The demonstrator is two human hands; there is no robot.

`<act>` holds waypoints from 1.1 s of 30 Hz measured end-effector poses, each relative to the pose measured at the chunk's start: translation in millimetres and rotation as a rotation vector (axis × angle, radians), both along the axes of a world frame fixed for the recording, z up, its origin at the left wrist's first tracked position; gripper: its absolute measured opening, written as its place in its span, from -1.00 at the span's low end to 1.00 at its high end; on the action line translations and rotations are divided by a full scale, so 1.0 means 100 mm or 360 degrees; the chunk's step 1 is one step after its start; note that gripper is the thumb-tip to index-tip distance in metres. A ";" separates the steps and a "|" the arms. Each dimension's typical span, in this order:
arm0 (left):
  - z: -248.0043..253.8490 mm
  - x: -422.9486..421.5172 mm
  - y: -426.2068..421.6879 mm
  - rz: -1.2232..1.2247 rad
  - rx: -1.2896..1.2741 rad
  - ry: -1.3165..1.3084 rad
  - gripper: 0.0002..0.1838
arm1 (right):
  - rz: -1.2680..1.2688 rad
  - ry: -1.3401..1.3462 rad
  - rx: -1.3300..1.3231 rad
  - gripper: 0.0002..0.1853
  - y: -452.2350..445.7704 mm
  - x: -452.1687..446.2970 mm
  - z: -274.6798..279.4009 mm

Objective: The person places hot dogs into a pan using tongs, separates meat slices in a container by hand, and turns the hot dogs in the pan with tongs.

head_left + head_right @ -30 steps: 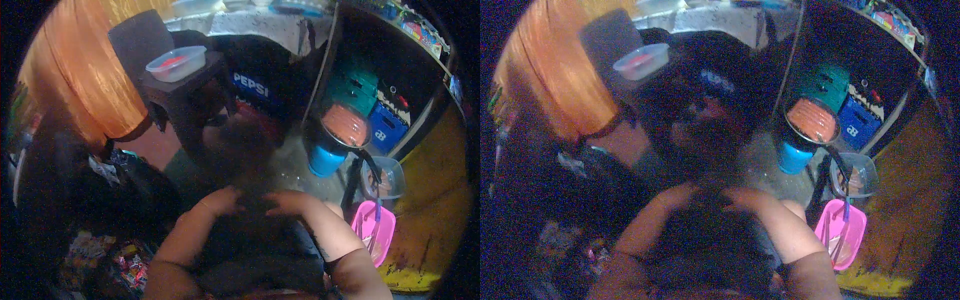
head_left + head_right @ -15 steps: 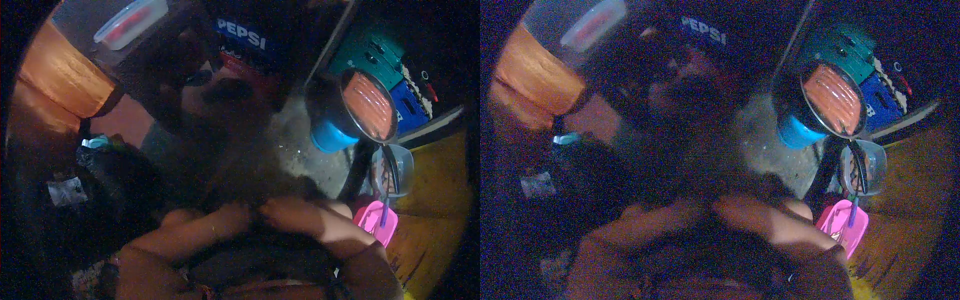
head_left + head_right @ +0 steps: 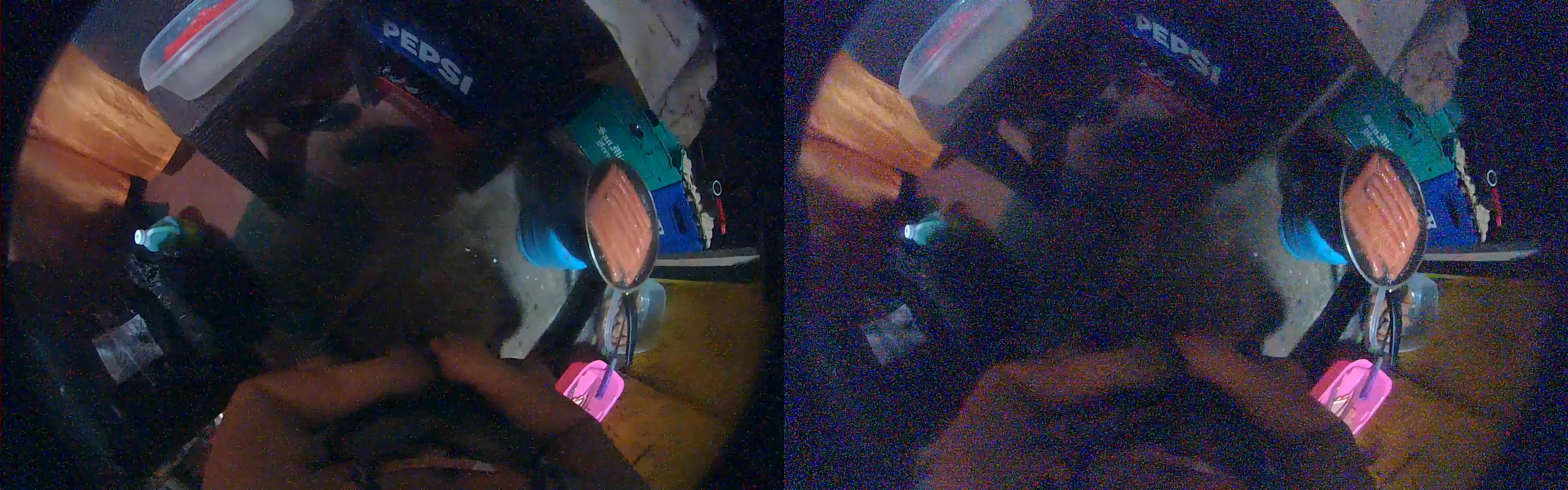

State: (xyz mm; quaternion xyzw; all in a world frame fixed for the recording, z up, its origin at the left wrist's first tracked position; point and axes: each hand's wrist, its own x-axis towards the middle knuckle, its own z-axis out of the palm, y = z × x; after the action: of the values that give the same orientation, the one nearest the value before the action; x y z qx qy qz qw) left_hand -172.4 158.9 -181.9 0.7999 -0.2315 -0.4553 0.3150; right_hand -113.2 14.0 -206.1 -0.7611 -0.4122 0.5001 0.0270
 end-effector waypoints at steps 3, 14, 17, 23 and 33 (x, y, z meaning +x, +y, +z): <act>0.09 0.01 0.03 0.0011 -0.0003 0.0056 -0.65 | -0.0148 -0.0014 -0.0038 -0.65 0.11 -0.10 0.02; 0.51 -0.54 0.26 0.0270 0.0234 0.0270 -0.62 | -0.0748 0.0097 -0.0059 -0.62 0.01 -0.60 0.49; 0.67 -0.84 0.41 0.0433 0.0329 0.0291 -0.61 | -0.0962 0.0156 -0.0025 -0.61 -0.33 -0.79 0.78; 1.26 -1.59 0.98 0.0864 0.0514 0.0261 -0.59 | -0.0375 0.0090 0.0076 -0.75 -1.16 -0.60 1.35; 2.13 -2.79 2.03 0.1024 0.0705 0.0199 -0.55 | -0.1651 -0.0211 0.0432 -0.77 -0.95 -0.60 2.53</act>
State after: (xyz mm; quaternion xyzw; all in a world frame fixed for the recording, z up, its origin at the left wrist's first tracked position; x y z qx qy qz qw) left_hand -451.4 362.0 31.5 0.8510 0.1545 -0.4201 0.2749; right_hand -173.6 -81.3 46.4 -0.8844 -0.0439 0.3143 0.3423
